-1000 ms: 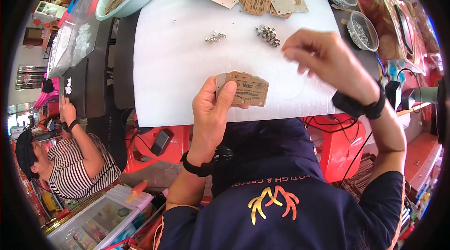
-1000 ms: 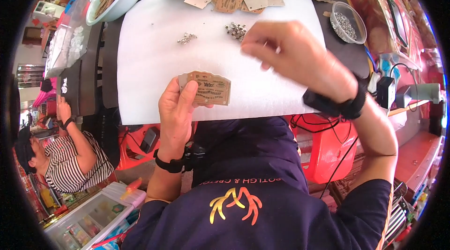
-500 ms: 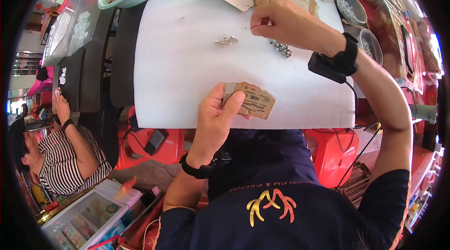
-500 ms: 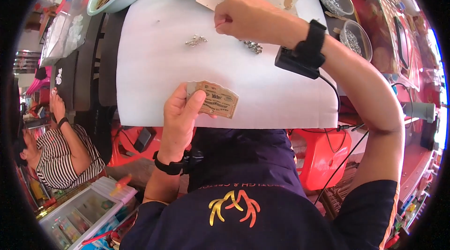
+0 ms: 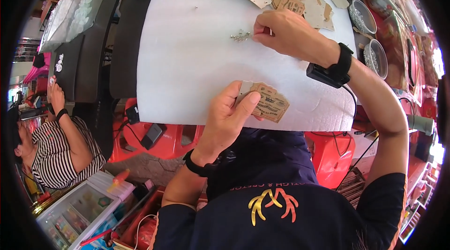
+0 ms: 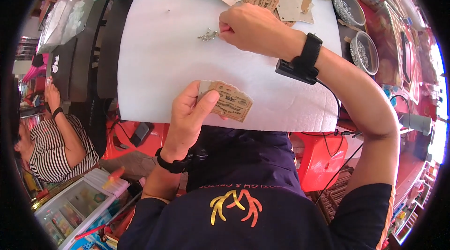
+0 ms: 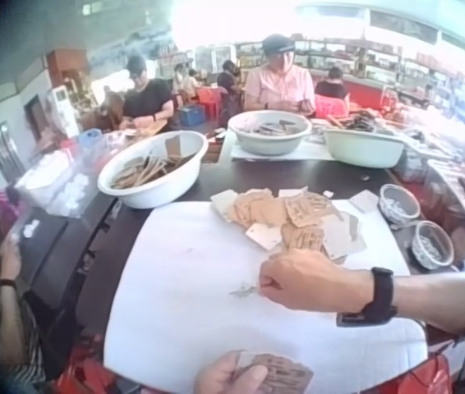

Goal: Assembling small metal components onto cardboard shoe tags by hand.

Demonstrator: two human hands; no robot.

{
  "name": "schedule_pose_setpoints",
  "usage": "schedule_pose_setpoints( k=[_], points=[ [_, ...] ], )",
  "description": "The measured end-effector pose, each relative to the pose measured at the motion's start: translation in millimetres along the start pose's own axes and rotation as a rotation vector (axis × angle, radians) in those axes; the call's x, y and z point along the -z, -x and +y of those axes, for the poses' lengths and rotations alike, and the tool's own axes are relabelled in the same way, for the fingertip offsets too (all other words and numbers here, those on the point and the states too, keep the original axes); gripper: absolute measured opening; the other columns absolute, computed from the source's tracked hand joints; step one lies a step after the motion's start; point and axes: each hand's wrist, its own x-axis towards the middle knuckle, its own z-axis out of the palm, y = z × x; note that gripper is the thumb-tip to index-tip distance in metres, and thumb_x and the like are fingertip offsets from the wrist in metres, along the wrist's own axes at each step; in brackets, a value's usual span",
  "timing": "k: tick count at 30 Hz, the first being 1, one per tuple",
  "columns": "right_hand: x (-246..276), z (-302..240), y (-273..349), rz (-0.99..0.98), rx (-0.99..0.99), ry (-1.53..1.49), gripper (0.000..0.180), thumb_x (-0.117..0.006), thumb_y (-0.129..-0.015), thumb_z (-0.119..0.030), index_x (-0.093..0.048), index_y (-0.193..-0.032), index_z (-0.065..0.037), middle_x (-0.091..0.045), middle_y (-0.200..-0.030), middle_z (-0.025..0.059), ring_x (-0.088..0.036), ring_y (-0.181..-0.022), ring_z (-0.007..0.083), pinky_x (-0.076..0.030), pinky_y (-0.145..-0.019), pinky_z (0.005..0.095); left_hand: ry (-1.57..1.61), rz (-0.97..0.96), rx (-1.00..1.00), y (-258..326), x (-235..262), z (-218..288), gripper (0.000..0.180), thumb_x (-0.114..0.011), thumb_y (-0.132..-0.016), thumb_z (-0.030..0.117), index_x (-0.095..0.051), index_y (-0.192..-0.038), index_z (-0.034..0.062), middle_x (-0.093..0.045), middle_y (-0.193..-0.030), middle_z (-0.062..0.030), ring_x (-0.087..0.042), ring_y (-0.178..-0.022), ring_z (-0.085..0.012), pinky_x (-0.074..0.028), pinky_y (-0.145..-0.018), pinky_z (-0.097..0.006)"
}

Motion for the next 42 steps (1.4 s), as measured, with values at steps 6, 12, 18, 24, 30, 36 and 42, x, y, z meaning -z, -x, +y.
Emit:
schedule_pose_setpoints(
  k=[6, 12, 18, 24, 30, 36, 42],
  points=[
    [9.6, 1.8, 14.2, -0.001, 0.043, -0.010, 0.010, -0.061, -0.085, -0.011, -0.063, -0.082, -0.001, -0.064, -0.076, 0.0152, -0.063, -0.072, 0.0335, -0.050, -0.066, 0.0431, -0.036, -0.002, -0.019, 1.1, 3.1, -5.1, 0.023, -0.053, -0.101, 0.017, -0.058, -0.112, -0.0021, -0.068, -0.101, -0.0102, -0.065, -0.084, -0.0141, -0.055, -0.070, -0.030],
    [6.9, -10.8, 31.0, -0.070, 0.264, 0.359, 0.006, -0.061, -0.083, -0.008, -0.061, -0.081, -0.002, -0.061, -0.084, 0.0122, -0.063, -0.072, 0.0339, -0.051, -0.065, 0.0433, -0.022, 0.037, -0.014, 1.7, -0.6, -4.6, 0.023, -0.053, -0.101, 0.017, -0.058, -0.114, -0.0018, -0.068, -0.101, -0.0096, -0.066, -0.085, -0.0147, -0.054, -0.070, -0.030],
    [3.1, 2.3, 31.8, 0.106, 0.178, 0.171, 0.009, -0.066, -0.081, -0.012, -0.062, -0.081, -0.004, -0.063, -0.084, 0.0121, -0.065, -0.073, 0.0334, -0.051, -0.063, 0.0429, -0.023, 0.045, -0.036, 1.1, -6.3, -1.6, 0.024, -0.054, -0.101, 0.018, -0.058, -0.113, -0.0026, -0.067, -0.100, -0.0080, -0.065, -0.085, -0.0117, -0.054, -0.070, -0.027],
    [-1.6, -1.5, 35.3, 0.071, 0.177, 0.328, 0.007, -0.068, -0.078, -0.010, -0.064, -0.077, -0.004, -0.063, -0.080, 0.0106, -0.066, -0.071, 0.0330, -0.052, -0.064, 0.0416, -0.082, 0.063, -0.073, 0.9, -9.8, 0.6, 0.025, -0.055, -0.101, 0.019, -0.058, -0.113, -0.0026, -0.068, -0.099, -0.0080, -0.064, -0.083, -0.0115, -0.054, -0.070, -0.027],
    [-7.4, -7.3, 40.8, 0.116, 0.226, 0.378, 0.009, -0.068, -0.073, -0.002, -0.064, -0.081, -0.004, -0.063, -0.083, 0.0115, -0.066, -0.076, 0.0320, -0.052, -0.065, 0.0411, -0.144, 0.042, -0.078, 2.7, -7.8, 5.1, 0.025, -0.054, -0.101, 0.017, -0.057, -0.117, -0.0020, -0.068, -0.105, -0.0109, -0.066, -0.088, -0.0144, -0.053, -0.072, -0.030],
    [-7.8, -3.8, 39.1, 0.138, 0.144, 0.183, 0.006, -0.062, -0.086, -0.009, -0.063, -0.090, -0.005, -0.062, -0.087, 0.0094, -0.063, -0.079, 0.0316, -0.049, -0.066, 0.0422, -0.200, 0.055, -0.112, -0.1, -12.0, 10.0, 0.023, -0.055, -0.101, 0.017, -0.058, -0.112, -0.0027, -0.068, -0.097, -0.0073, -0.063, -0.082, -0.0101, -0.052, -0.070, -0.026],
    [-12.5, -1.3, 41.9, 0.198, 0.150, 0.284, 0.003, -0.061, -0.082, -0.006, -0.063, -0.082, -0.004, -0.062, -0.086, 0.0118, -0.065, -0.080, 0.0308, -0.050, -0.066, 0.0413, -0.274, 0.039, -0.111, -2.9, -17.0, 19.6, 0.021, -0.055, -0.100, 0.016, -0.058, -0.111, -0.0022, -0.067, -0.096, -0.0057, -0.060, -0.083, -0.0084, -0.051, -0.072, -0.025]
  ],
)
